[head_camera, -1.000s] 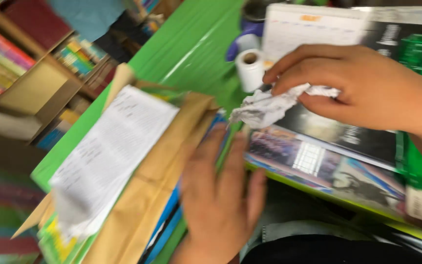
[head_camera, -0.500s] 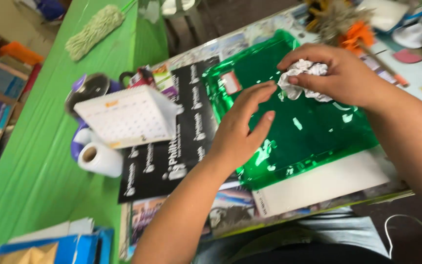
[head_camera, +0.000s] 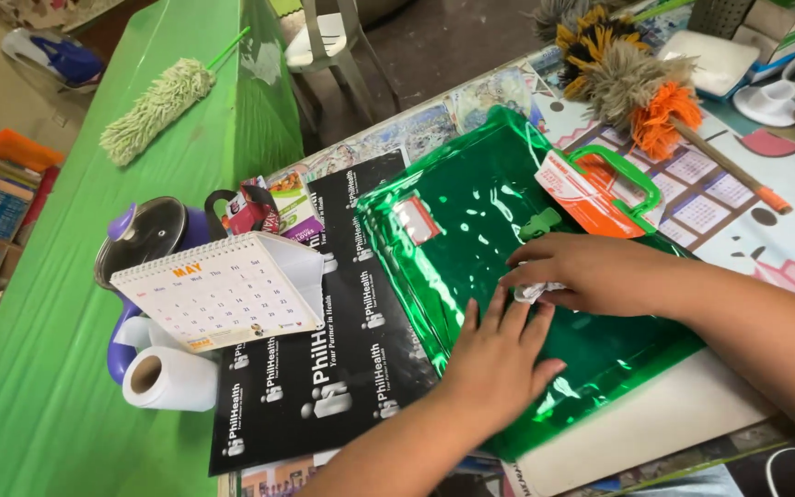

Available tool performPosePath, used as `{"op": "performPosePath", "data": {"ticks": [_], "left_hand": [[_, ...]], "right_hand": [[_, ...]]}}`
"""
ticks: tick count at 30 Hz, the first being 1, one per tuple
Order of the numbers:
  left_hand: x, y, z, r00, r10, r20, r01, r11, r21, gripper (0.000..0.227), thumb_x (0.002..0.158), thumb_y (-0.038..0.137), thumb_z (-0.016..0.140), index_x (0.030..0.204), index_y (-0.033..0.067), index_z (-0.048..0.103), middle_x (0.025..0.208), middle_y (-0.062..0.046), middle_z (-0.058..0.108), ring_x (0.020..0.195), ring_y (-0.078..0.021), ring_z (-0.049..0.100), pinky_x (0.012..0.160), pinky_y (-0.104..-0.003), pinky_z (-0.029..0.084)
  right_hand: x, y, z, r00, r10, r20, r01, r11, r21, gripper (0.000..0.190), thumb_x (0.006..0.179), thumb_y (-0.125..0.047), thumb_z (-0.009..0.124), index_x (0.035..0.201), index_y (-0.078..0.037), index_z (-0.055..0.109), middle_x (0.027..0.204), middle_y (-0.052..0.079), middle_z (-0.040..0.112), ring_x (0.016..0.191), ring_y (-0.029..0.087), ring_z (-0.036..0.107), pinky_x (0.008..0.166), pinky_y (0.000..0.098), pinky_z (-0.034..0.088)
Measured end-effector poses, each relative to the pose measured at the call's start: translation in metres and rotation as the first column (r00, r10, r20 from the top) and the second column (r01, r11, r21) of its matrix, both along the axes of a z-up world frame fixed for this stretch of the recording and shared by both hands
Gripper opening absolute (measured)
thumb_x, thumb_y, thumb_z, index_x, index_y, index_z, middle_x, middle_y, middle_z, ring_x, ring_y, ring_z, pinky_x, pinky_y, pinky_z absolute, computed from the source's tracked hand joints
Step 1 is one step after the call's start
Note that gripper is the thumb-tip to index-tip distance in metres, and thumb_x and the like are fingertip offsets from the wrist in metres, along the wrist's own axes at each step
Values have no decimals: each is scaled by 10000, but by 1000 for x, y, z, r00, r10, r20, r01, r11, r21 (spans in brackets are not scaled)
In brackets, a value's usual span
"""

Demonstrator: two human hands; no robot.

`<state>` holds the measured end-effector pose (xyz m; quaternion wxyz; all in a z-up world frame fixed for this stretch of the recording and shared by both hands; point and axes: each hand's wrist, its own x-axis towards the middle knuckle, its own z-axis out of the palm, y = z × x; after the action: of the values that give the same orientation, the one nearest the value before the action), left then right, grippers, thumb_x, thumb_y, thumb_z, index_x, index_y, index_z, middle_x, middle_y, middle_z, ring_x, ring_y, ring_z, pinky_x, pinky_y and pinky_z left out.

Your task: Cleaning and organizing plastic folders and documents using a cloth.

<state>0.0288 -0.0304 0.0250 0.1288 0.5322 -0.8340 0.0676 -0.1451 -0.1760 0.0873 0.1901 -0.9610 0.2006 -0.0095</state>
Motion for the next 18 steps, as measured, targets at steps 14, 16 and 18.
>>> {"op": "performPosePath", "data": {"ticks": [14, 16, 18], "left_hand": [[-33, 58, 49, 861, -309, -403, 402, 900, 169, 557, 920, 416, 555, 1237, -34, 642, 1405, -279, 571, 1287, -457, 570, 918, -641, 458], [-34, 50, 35, 780, -370, -505, 538, 808, 239, 564, 932, 430, 471, 1250, -7, 633, 1498, -286, 539, 1417, -455, 532, 1128, -681, 404], [-32, 37, 12, 854, -487, -186, 512, 850, 123, 528, 898, 544, 583, 1313, 225, 654, 1625, -99, 466, 1535, -343, 501, 1176, -777, 347]], "right_hand": [[0, 20, 1, 906, -250, -343, 203, 965, -168, 697, 902, -157, 586, 1529, -396, 401, 1529, 28, 423, 1292, 336, 554, 910, 488, 583], [-6, 8, -4, 924, -185, -335, 119, 971, -208, 734, 881, -55, 592, 1535, -328, 401, 1566, 117, 371, 1428, 351, 432, 1001, 486, 548], [-13, 0, -5, 882, -217, -418, 122, 962, -242, 839, 871, 44, 515, 1569, -377, 318, 1692, -8, 234, 1581, 397, 184, 1136, 535, 443]]}}
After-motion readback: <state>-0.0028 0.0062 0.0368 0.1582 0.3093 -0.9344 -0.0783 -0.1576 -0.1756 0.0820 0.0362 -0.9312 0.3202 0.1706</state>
